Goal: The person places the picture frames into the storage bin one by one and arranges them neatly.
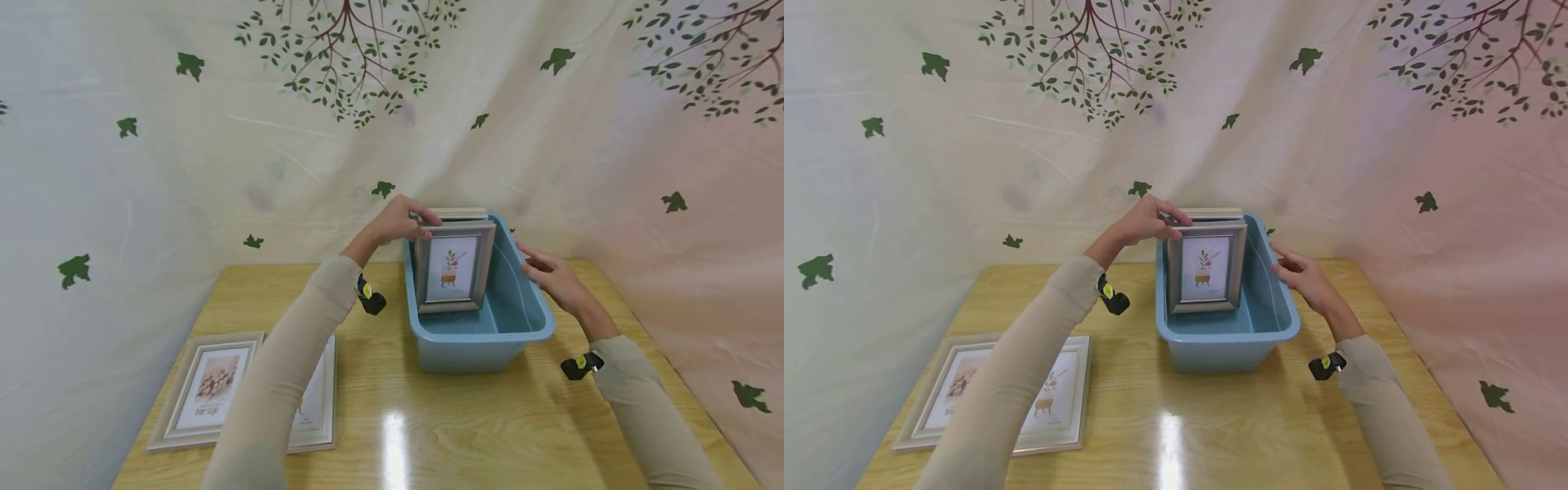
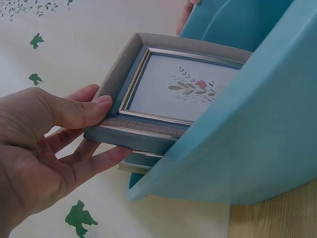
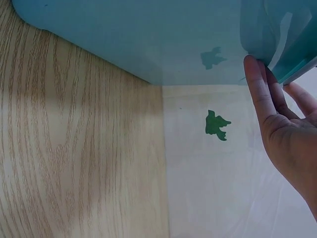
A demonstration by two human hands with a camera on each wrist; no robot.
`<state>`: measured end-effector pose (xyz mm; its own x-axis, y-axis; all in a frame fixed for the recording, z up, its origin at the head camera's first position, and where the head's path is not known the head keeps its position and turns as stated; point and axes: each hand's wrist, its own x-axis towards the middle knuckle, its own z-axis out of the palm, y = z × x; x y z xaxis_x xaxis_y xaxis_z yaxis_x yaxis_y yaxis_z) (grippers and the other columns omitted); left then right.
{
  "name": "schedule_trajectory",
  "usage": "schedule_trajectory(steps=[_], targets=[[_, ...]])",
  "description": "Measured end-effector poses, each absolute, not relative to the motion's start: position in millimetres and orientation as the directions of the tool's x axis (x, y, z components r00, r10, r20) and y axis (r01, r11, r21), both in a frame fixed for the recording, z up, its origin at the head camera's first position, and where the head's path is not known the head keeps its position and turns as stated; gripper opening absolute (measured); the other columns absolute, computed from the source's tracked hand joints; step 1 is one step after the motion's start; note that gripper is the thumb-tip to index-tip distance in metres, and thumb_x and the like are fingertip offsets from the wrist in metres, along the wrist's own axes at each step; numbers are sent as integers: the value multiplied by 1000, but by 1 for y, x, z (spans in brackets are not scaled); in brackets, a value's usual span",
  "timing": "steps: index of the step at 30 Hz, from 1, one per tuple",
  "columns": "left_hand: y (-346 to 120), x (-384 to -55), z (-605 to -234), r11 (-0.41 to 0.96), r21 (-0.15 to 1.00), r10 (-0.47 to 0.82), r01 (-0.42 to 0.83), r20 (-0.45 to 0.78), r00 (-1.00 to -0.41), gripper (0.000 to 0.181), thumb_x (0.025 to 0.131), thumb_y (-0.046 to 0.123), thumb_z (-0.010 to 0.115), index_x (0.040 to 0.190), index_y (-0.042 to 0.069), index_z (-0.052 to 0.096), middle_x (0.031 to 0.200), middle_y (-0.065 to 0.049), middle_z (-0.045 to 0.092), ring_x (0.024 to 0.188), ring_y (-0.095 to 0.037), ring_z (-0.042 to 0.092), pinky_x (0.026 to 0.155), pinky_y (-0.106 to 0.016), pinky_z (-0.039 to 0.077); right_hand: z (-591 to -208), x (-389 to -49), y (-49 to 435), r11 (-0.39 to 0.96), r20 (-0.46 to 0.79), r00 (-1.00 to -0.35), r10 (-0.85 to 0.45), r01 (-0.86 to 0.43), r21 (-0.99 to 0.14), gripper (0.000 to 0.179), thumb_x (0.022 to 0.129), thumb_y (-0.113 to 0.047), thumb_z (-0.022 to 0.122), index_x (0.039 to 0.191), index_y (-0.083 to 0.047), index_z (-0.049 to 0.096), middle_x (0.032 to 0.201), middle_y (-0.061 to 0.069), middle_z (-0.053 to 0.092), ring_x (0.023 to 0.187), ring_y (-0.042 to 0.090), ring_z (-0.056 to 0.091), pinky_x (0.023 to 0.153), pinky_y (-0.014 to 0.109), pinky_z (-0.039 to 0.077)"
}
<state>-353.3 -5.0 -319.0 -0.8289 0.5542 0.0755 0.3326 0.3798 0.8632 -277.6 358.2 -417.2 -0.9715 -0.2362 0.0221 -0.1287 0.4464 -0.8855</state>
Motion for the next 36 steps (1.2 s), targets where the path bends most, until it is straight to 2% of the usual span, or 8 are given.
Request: schedule_trajectory(steps=[5,11,14,19,30,36], targets=[[-3,-355,-323,428,828,555,361,74,-829,26,87,-5,74,111,5,77,128,-12,71,70,-13,58,65,-26,53,-415,-279,356,468,15,-973,-229,-123,-875,64,106,-38,53,162,-23,27,140,24,53,105,2,61,84,19,55],[-1,-356,-333,454,773,572,443,129,-810,26,86,-4,75,110,6,79,122,-11,73,63,-13,49,58,-23,43,-415,-279,355,442,32,-973,-231,-134,-887,63,106,-35,54,162,-21,29,131,14,58,103,3,62,83,20,57],[0,-357,-338,462,753,571,469,152,-807,26,86,-4,75,110,7,79,122,-11,71,70,-14,51,60,-23,43,-415,-279,356,449,33,-972,-234,-138,-883,63,106,-36,54,162,-21,28,131,13,58,104,3,62,84,20,56],[1,-359,-344,480,737,537,476,182,-824,26,85,-3,77,109,6,79,121,-11,71,88,-19,59,71,-25,48,-415,-279,356,446,32,-972,-235,-136,-885,63,106,-37,53,162,-23,27,134,15,56,105,3,62,84,19,56],[5,-364,-363,464,768,499,442,185,-846,25,86,-4,76,109,4,78,121,-12,73,87,-17,60,71,-21,48,-420,-274,355,412,34,-971,-235,-131,-901,63,106,-34,54,161,-19,29,123,-1,60,103,4,63,84,20,57],[6,-368,-360,494,740,500,457,188,-845,24,87,1,78,110,7,78,123,-10,73,97,-21,66,80,-26,54,-418,-275,356,439,37,-971,-237,-141,-888,62,107,-34,52,162,-21,27,131,11,57,105,2,61,85,19,55]])
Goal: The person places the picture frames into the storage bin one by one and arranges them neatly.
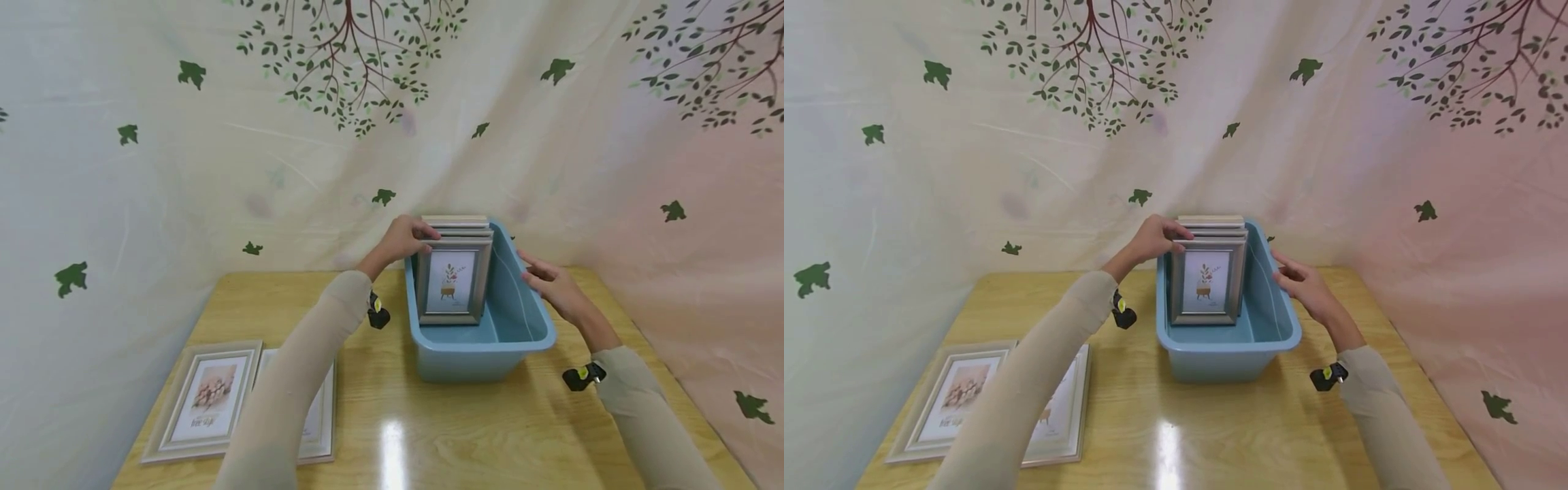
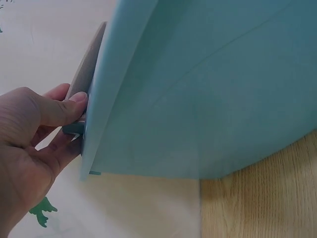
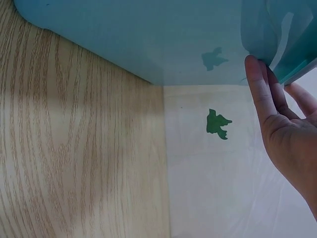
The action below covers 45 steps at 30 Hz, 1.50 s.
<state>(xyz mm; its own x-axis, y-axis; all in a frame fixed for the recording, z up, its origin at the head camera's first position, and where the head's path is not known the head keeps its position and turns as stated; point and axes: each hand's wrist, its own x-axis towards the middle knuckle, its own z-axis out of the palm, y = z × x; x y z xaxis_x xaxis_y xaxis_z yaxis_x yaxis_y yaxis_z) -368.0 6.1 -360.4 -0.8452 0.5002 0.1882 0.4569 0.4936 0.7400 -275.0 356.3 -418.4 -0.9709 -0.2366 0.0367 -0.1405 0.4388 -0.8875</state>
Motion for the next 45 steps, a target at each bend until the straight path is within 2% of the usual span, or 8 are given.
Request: schedule_trajectory(steps=[11,16,22,28,31,38,41,45], targets=[[4,-371,-362,517,715,507,471,189,-841,24,85,8,82,109,10,79,126,-7,72,96,-19,66,77,-25,52,-416,-276,355,393,34,-971,-236,-128,-911,63,106,-33,53,162,-19,27,124,-3,59,105,2,62,84,20,57],[5,-369,-369,514,716,495,471,200,-845,24,86,9,82,110,11,79,123,-7,74,95,-19,67,80,-28,55,-419,-275,356,413,20,-973,-228,-116,-903,64,106,-36,54,162,-19,27,128,5,57,105,2,62,85,19,56],[6,-368,-370,528,666,515,527,242,-822,24,87,11,81,111,10,79,118,-6,76,107,-21,68,93,-33,55,-420,-275,356,425,17,-976,-216,-109,-899,65,106,-37,53,162,-19,27,134,18,55,104,2,61,85,19,56],[5,-370,-371,545,633,529,550,250,-811,25,88,14,81,112,11,78,118,-5,76,108,-20,67,95,-35,54,-419,-275,354,424,23,-976,-218,-116,-898,65,106,-37,54,162,-18,26,140,27,51,104,1,61,84,19,56],[5,-368,-371,537,636,530,554,257,-808,25,87,14,81,112,11,78,118,-5,76,108,-20,68,95,-35,54,-420,-275,355,425,34,-974,-226,-130,-896,64,106,-36,53,162,-19,27,136,22,55,104,1,62,84,21,57],[5,-367,-373,493,654,512,574,314,-799,25,86,11,81,111,9,79,114,-6,77,107,-20,69,95,-33,55,-420,-274,357,389,82,-964,-252,-179,-904,62,107,-27,53,162,-12,27,119,-7,61,102,2,64,81,21,58],[5,-367,-373,486,660,495,574,333,-802,27,84,10,83,110,8,79,111,-8,76,103,-22,68,93,-34,55,-421,-275,356,353,100,-958,-269,-195,-915,62,107,-24,52,161,-8,25,116,-10,62,102,2,64,81,21,58],[3,-367,-374,478,682,489,554,317,-812,34,84,6,83,117,6,75,119,-12,68,108,-24,66,95,-36,55,-422,-275,355,356,97,-959,-265,-191,-915,62,107,-25,53,161,-9,27,115,-11,62,100,2,64,80,21,58]])
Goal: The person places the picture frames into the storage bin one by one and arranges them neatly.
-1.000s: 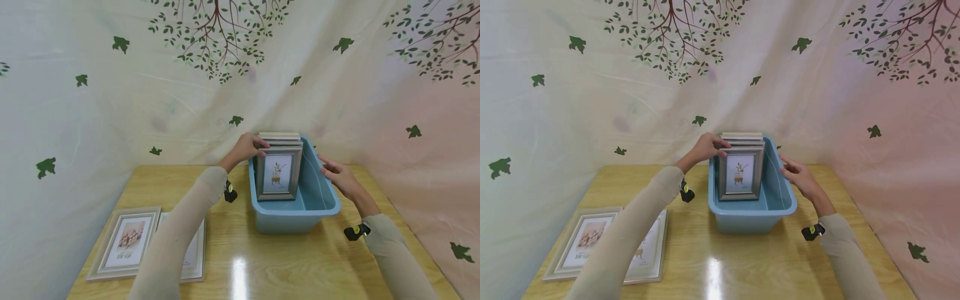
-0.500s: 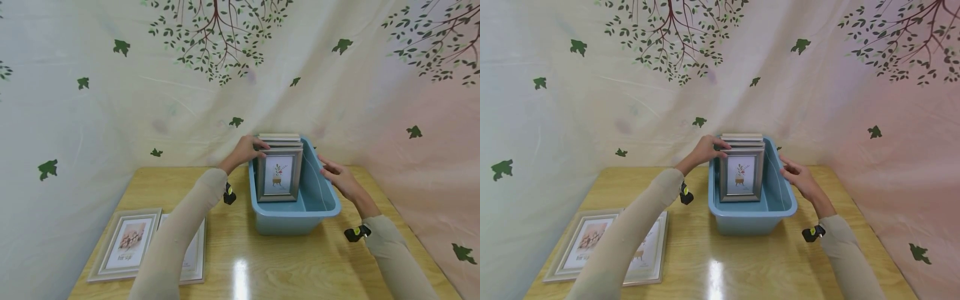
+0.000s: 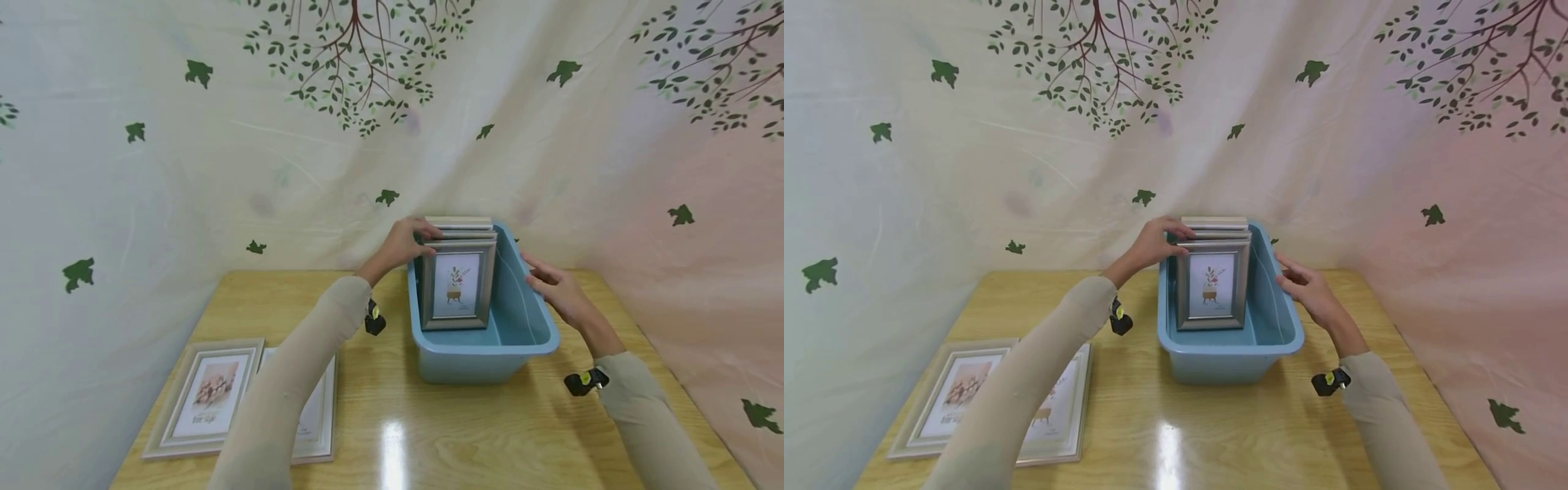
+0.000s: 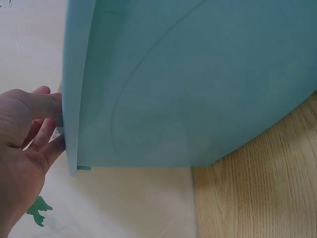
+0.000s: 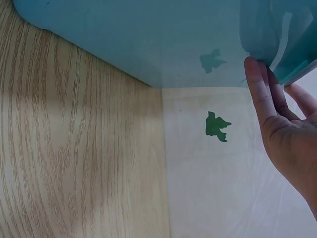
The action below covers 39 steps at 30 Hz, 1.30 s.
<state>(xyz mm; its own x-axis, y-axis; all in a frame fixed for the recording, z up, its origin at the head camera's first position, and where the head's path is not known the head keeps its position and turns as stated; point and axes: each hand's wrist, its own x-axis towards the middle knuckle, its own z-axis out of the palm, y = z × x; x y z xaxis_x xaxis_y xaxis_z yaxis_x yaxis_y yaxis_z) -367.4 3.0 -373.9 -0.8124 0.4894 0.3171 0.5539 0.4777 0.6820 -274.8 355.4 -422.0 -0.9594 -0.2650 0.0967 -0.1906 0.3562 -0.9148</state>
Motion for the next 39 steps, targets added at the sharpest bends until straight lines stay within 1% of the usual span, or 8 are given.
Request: schedule_trajectory(steps=[2,5,11,18,25,30,35,39], targets=[[2,-368,-374,468,701,491,539,300,-818,39,84,4,82,122,5,73,125,-13,64,113,-26,66,97,-37,56,-422,-275,355,361,91,-961,-263,-186,-914,62,107,-25,52,161,-10,26,115,-10,62,101,2,64,80,21,58],[1,-367,-373,456,720,487,524,291,-824,43,84,1,81,125,5,70,129,-14,60,115,-26,65,97,-37,56,-423,-275,355,363,84,-963,-255,-176,-915,62,107,-26,52,161,-11,27,117,-10,61,102,2,63,81,21,58],[1,-364,-375,410,767,491,494,271,-828,45,85,1,80,128,7,68,131,-12,61,116,-25,62,97,-38,56,-423,-273,357,390,75,-963,-258,-175,-904,61,107,-30,52,162,-16,27,122,-9,60,104,1,63,82,21,57],[-4,-362,-373,371,817,487,441,233,-842,52,86,5,81,135,12,65,139,-8,61,124,-26,61,101,-43,55,-426,-269,359,400,72,-963,-260,-175,-900,61,107,-27,53,161,-13,27,117,-8,61,101,3,63,82,21,57],[-23,-366,-361,329,835,461,441,265,-847,53,87,3,79,137,6,63,138,-14,62,127,-31,59,102,-46,54,-423,-276,356,387,82,-963,-255,-180,-904,62,107,-27,53,161,-10,27,116,-10,61,100,3,63,80,21,57],[-41,-363,-363,303,855,460,421,255,-850,52,89,1,75,139,3,60,140,-20,59,127,-37,59,102,-47,54,-419,-276,355,405,65,-963,-261,-170,-899,63,107,-30,52,162,-13,26,119,-9,59,102,3,62,81,21,57],[-63,-356,-368,282,876,495,392,217,-841,52,90,2,74,139,0,58,135,-22,62,121,-36,62,103,-47,54,-418,-275,356,417,62,-963,-263,-172,-892,62,108,-29,51,162,-15,25,118,-9,60,101,3,63,81,21,57],[-81,-349,-374,317,860,528,399,189,-828,52,90,4,75,139,0,59,128,-21,66,116,-34,65,101,-44,55,-419,-274,357,402,52,-962,-266,-160,-902,63,108,-29,52,162,-14,24,118,-12,59,101,3,63,81,21,57]])
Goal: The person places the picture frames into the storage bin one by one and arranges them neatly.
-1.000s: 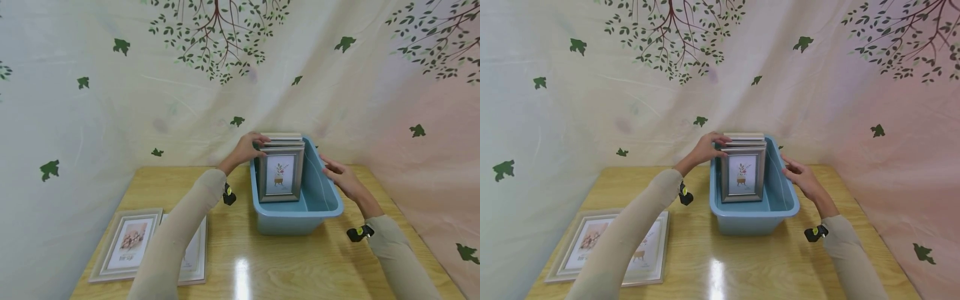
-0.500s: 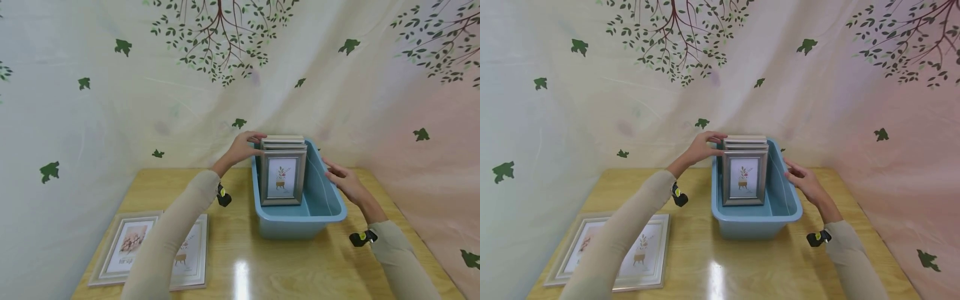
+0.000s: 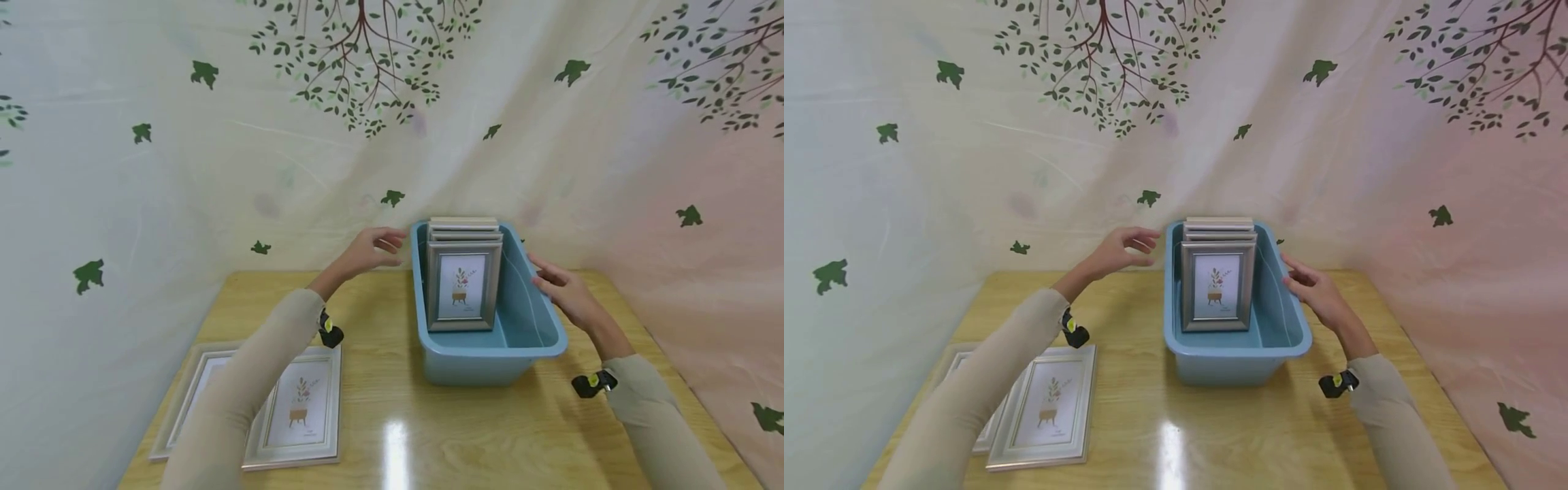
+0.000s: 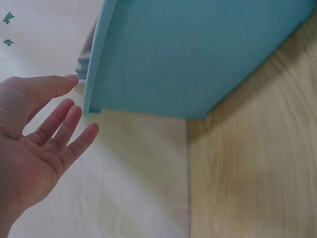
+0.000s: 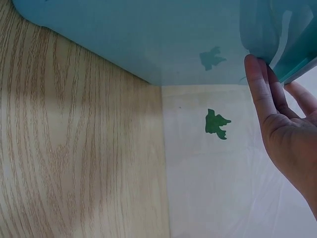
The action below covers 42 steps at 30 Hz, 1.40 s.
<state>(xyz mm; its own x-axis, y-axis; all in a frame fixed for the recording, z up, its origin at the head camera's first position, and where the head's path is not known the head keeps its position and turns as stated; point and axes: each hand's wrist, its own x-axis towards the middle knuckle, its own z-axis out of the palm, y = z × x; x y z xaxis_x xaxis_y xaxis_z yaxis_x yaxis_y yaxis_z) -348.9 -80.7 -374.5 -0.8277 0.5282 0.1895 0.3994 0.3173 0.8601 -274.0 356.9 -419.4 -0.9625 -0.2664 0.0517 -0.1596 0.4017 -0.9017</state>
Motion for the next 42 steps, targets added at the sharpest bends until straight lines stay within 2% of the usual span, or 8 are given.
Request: schedule_trajectory(steps=[6,14,28,34,38,42], targets=[[-105,-337,-382,375,847,537,377,133,-833,51,88,6,76,137,4,62,124,-19,69,113,-32,67,99,-43,57,-421,-276,359,388,54,-960,-275,-162,-907,63,108,-27,51,162,-11,24,118,-12,59,100,3,62,81,20,56],[-137,-320,-393,417,832,593,365,55,-803,54,86,1,78,136,-2,60,119,-22,68,110,-36,67,94,-40,58,-418,-276,362,387,42,-964,-264,-145,-910,64,108,-28,52,163,-14,23,118,-13,58,101,1,61,82,18,56],[-197,-297,-413,550,772,598,319,-97,-795,47,84,4,81,128,0,66,117,-18,70,111,-40,66,94,-41,58,-419,-274,362,412,22,-971,-237,-121,-903,65,107,-31,53,163,-15,23,115,-15,59,99,1,61,80,18,56],[-224,-284,-419,584,738,622,338,-140,-771,46,84,7,83,126,-4,67,117,-24,69,110,-46,65,94,-45,58,-417,-273,358,415,7,-972,-234,-107,-903,67,106,-33,54,162,-15,23,115,-18,59,98,0,61,79,19,56],[-240,-275,-426,616,722,604,314,-178,-777,46,84,9,83,126,-5,67,122,-27,68,111,-43,66,94,-44,58,-415,-273,357,429,5,-972,-236,-108,-897,67,106,-33,54,162,-16,23,115,-19,58,98,-1,61,79,18,57],[-250,-266,-436,645,702,576,302,-188,-795,43,83,7,83,123,-5,69,121,-25,70,108,-36,69,93,-41,59,-413,-273,355,437,-5,-970,-243,-105,-893,67,106,-35,54,163,-18,22,120,-14,56,101,-2,60,80,19,56]])
